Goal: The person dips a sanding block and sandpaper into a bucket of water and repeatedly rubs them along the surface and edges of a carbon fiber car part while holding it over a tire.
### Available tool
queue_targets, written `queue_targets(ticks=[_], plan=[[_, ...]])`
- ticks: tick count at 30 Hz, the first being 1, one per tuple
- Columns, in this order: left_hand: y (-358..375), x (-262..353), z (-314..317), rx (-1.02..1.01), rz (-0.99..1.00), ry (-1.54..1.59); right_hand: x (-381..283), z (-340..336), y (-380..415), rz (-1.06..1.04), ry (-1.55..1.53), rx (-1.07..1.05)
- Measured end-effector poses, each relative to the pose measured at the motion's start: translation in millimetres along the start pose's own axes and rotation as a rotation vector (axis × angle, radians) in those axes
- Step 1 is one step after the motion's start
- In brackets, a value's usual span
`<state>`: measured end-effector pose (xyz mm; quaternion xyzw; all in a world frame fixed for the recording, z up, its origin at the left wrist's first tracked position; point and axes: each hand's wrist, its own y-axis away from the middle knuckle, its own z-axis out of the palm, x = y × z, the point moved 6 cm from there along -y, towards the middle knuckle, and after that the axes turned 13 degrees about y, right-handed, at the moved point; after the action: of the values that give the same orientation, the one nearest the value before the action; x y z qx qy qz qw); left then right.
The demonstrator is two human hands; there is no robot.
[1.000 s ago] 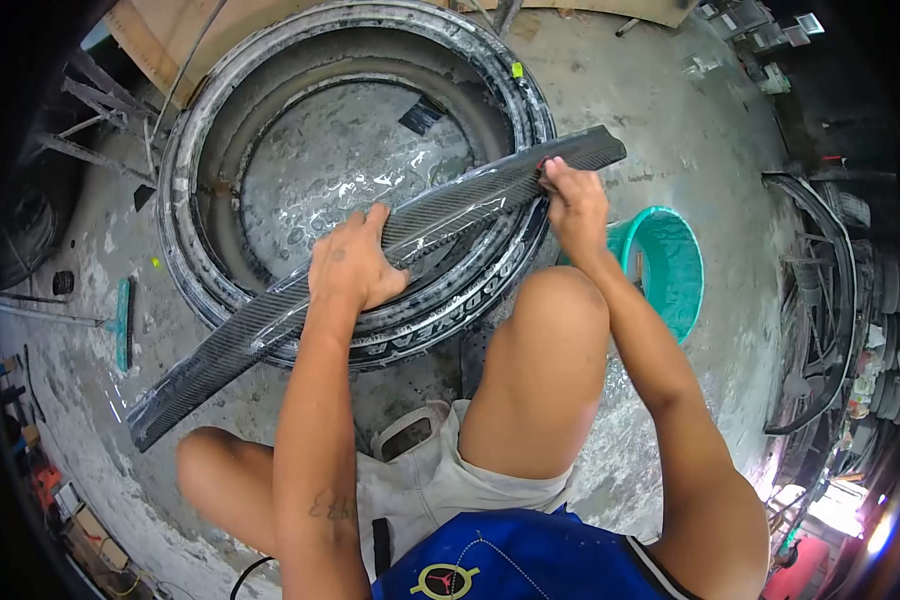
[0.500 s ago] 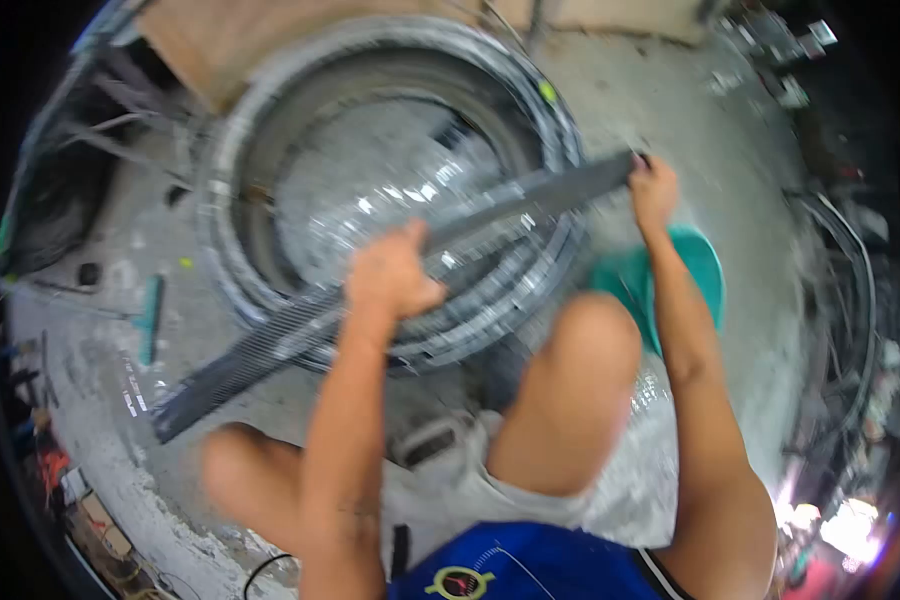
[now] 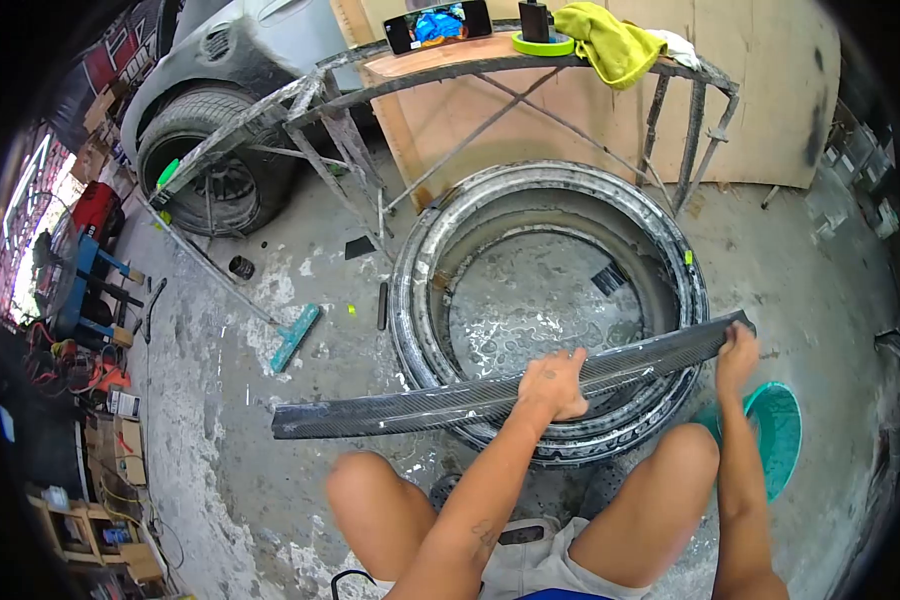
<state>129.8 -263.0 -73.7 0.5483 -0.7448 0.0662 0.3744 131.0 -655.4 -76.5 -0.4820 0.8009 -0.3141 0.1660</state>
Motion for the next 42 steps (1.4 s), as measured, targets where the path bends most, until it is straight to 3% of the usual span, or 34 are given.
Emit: queue_targets(ticks=[2,4,6,10,12,15,16,18,19,21,23,24,27,28,29,30,32,34,36,38,40,42], plan=[[-1,1,2,-0.019,0.002,0.004,-30,-26,23,-0.226,-0.235,-0.019],[-1,1,5,-0.024,0.008,0.008,-1,-7,11,-0.284,-0.321,-0.006],[-1,-1,5,-0.022,0.009,0.008,28,21,-17,-0.152,-0.154,-0.079],[-1,1,3,-0.014,0.016,0.021,7,16,-13,0.074,0.076,-0.105],[-2,2,1,-0.009,0.014,0.036,-32,-22,26,-0.237,-0.253,0.082],[0,-1,7,-0.033,-0.012,0.032,-18,-20,22,-0.353,-0.417,-0.036],[-1,0,6,-0.013,0.011,0.035,-13,-15,12,-0.344,-0.424,-0.046],[2,-1,5,0.002,0.028,0.038,18,11,-24,0.087,-0.041,-0.173],[2,-1,4,0.003,0.015,0.028,12,23,-21,0.095,-0.038,-0.177],[-4,0,3,0.003,0.004,0.007,9,28,-7,0.09,-0.169,0.024],[1,6,-4,-0.082,-0.062,0.003,-38,-13,29,-0.077,-0.402,-0.06],[0,7,-5,-0.035,-0.03,0.001,-60,-41,46,-0.152,-0.509,0.005],[-3,8,6,-0.052,-0.042,-0.05,-28,-37,27,-0.172,-0.532,0.028],[-3,10,2,-0.04,-0.051,-0.051,4,-12,14,-0.014,-0.512,-0.022],[-4,11,2,-0.036,-0.034,-0.055,36,6,-1,0.223,-0.349,-0.21],[-3,11,2,-0.021,-0.023,-0.066,44,6,0,0.225,-0.327,-0.218],[-1,12,1,-0.021,-0.02,-0.044,46,1,2,0.481,-0.409,-0.123],[0,16,-1,-0.01,-0.017,-0.027,-5,-17,30,0.221,-0.649,-0.116],[2,17,-4,0.022,-0.032,-0.02,-56,-69,53,-0.063,-0.638,-0.193],[-1,16,-3,0.017,-0.034,-0.03,-37,-53,45,-0.059,-0.668,-0.205],[0,12,1,0.002,-0.032,-0.049,17,-5,14,0.239,-0.56,-0.205],[0,14,0,0.027,-0.006,-0.051,23,0,0,0.3,-0.424,-0.18]])
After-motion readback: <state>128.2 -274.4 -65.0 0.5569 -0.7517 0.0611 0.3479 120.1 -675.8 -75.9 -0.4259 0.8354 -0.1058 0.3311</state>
